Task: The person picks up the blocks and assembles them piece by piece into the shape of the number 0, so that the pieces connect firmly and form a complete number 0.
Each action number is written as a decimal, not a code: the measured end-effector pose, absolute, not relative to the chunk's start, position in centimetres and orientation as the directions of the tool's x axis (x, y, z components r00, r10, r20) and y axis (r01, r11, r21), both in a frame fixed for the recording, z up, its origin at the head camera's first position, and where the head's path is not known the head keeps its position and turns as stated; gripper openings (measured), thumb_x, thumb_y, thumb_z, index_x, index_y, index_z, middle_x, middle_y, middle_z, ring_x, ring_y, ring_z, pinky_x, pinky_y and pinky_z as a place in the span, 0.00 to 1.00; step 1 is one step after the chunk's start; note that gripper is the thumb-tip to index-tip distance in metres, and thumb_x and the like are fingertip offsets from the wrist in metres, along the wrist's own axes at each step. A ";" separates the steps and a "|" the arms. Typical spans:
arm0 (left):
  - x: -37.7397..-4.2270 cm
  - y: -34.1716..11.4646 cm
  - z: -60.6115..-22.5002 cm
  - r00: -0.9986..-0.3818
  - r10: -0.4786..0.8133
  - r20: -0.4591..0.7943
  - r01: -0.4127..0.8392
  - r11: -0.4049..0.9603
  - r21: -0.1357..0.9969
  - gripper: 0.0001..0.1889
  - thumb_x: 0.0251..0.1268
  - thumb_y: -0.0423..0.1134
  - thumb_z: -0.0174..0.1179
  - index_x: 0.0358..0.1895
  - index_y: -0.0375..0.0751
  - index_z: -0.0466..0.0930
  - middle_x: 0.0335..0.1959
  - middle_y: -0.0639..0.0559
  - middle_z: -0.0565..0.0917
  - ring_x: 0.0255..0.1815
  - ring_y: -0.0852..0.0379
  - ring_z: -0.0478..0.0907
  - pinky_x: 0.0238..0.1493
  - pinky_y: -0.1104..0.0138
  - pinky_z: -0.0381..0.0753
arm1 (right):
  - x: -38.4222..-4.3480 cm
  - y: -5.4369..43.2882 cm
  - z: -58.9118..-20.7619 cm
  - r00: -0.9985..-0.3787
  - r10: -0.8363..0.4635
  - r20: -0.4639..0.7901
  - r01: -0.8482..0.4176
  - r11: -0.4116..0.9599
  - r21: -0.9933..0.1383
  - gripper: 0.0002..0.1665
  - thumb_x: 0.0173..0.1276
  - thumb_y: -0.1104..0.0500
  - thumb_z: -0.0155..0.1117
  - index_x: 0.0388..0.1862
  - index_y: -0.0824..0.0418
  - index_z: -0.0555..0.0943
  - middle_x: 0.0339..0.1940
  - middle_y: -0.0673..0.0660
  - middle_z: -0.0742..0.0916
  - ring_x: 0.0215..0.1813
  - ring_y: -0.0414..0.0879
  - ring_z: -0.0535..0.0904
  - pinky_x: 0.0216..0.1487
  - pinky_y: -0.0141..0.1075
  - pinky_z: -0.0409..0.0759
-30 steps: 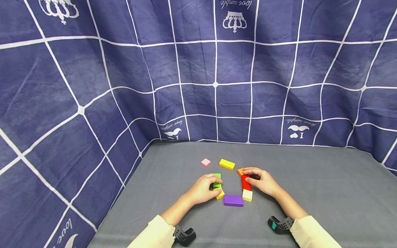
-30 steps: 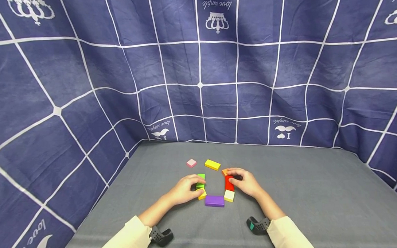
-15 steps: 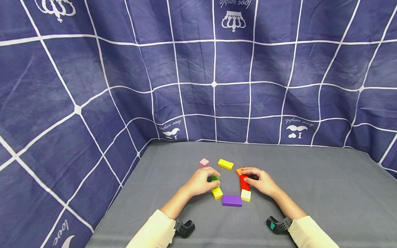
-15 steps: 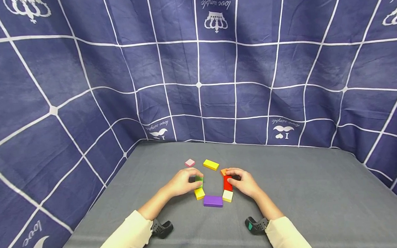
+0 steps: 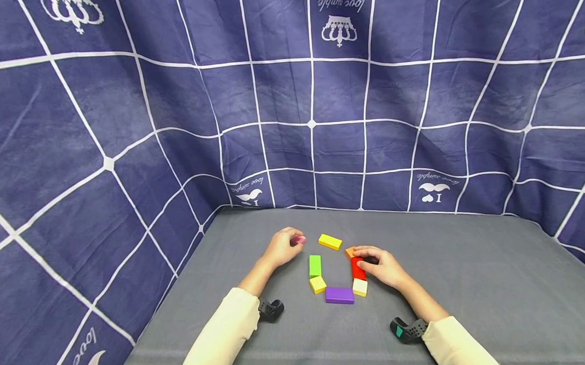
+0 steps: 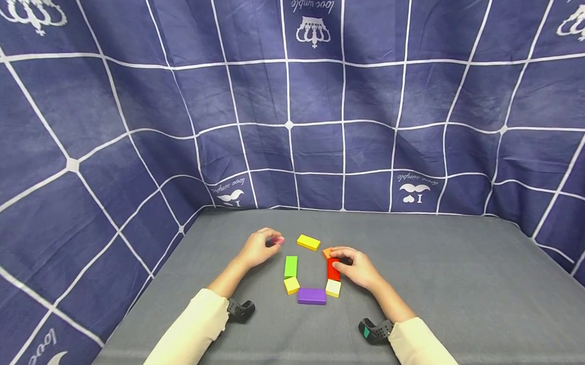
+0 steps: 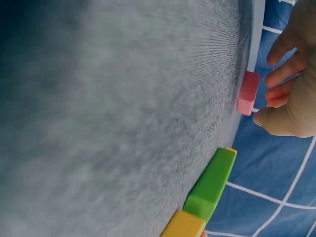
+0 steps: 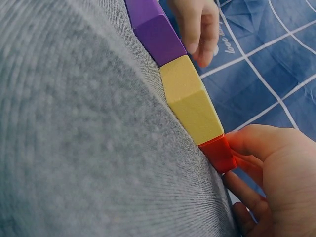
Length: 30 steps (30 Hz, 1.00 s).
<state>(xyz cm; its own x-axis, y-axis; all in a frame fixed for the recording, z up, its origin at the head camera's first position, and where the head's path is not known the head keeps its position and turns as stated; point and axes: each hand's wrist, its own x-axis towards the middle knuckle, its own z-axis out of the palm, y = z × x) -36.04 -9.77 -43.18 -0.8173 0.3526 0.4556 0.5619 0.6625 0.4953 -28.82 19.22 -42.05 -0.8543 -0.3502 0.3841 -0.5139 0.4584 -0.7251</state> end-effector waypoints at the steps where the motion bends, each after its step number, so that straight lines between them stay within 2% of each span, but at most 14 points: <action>1: -36.2 -9.8 -43.3 -0.819 0.351 0.454 0.558 0.673 0.486 0.16 0.52 0.31 0.65 0.46 0.31 0.82 0.45 0.41 0.83 0.48 0.45 0.80 0.52 0.57 0.76 | -28.8 19.2 -42.1 -0.855 -0.348 0.385 -0.514 0.458 -0.725 0.14 0.61 0.74 0.64 0.46 0.76 0.82 0.52 0.72 0.82 0.55 0.67 0.77 0.54 0.49 0.77; 7: -37.0 -9.5 -43.3 -0.863 0.379 0.335 0.504 0.701 0.504 0.23 0.52 0.29 0.64 0.55 0.30 0.78 0.55 0.38 0.80 0.55 0.43 0.77 0.58 0.55 0.73 | -28.9 19.3 -42.4 -0.856 -0.344 0.386 -0.513 0.462 -0.724 0.14 0.60 0.74 0.64 0.47 0.76 0.82 0.53 0.71 0.82 0.57 0.67 0.76 0.54 0.51 0.76; 10: -37.4 -9.5 -43.3 -0.866 0.401 0.299 0.500 0.700 0.509 0.24 0.51 0.26 0.61 0.57 0.30 0.78 0.56 0.37 0.79 0.56 0.42 0.76 0.59 0.55 0.72 | -28.9 19.3 -42.4 -0.854 -0.347 0.387 -0.514 0.458 -0.725 0.14 0.61 0.73 0.64 0.47 0.75 0.82 0.53 0.71 0.82 0.56 0.67 0.76 0.54 0.52 0.76; 18: -37.7 -9.7 -43.4 -0.864 0.392 0.317 0.504 0.693 0.516 0.22 0.48 0.20 0.53 0.50 0.30 0.82 0.50 0.39 0.82 0.52 0.43 0.78 0.57 0.55 0.74 | -29.1 19.4 -42.2 -0.851 -0.351 0.391 -0.520 0.456 -0.722 0.14 0.61 0.73 0.64 0.47 0.75 0.82 0.53 0.71 0.82 0.56 0.67 0.77 0.53 0.51 0.76; 23: -37.6 -9.9 -43.4 -0.847 0.407 0.341 0.530 0.694 0.487 0.21 0.46 0.20 0.55 0.47 0.31 0.83 0.46 0.41 0.83 0.48 0.44 0.79 0.53 0.57 0.76 | -29.0 19.3 -42.1 -0.851 -0.349 0.391 -0.519 0.456 -0.723 0.14 0.61 0.73 0.64 0.47 0.75 0.82 0.53 0.71 0.82 0.56 0.67 0.77 0.54 0.53 0.76; 30: -37.4 -10.0 -43.1 -0.842 0.442 0.310 0.540 0.704 0.462 0.19 0.43 0.22 0.59 0.44 0.33 0.85 0.39 0.45 0.82 0.38 0.50 0.76 0.41 0.63 0.75 | -29.0 19.3 -42.4 -0.860 -0.339 0.383 -0.506 0.460 -0.730 0.14 0.61 0.73 0.64 0.47 0.75 0.82 0.53 0.71 0.82 0.56 0.67 0.77 0.55 0.53 0.75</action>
<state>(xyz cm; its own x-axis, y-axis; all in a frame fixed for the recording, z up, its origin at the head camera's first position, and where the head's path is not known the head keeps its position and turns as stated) -37.39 -10.03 -43.12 -0.8418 0.4418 0.3101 0.5396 0.7041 0.4616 -28.97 19.26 -42.39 -0.8596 -0.3386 0.3826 -0.5059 0.4596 -0.7299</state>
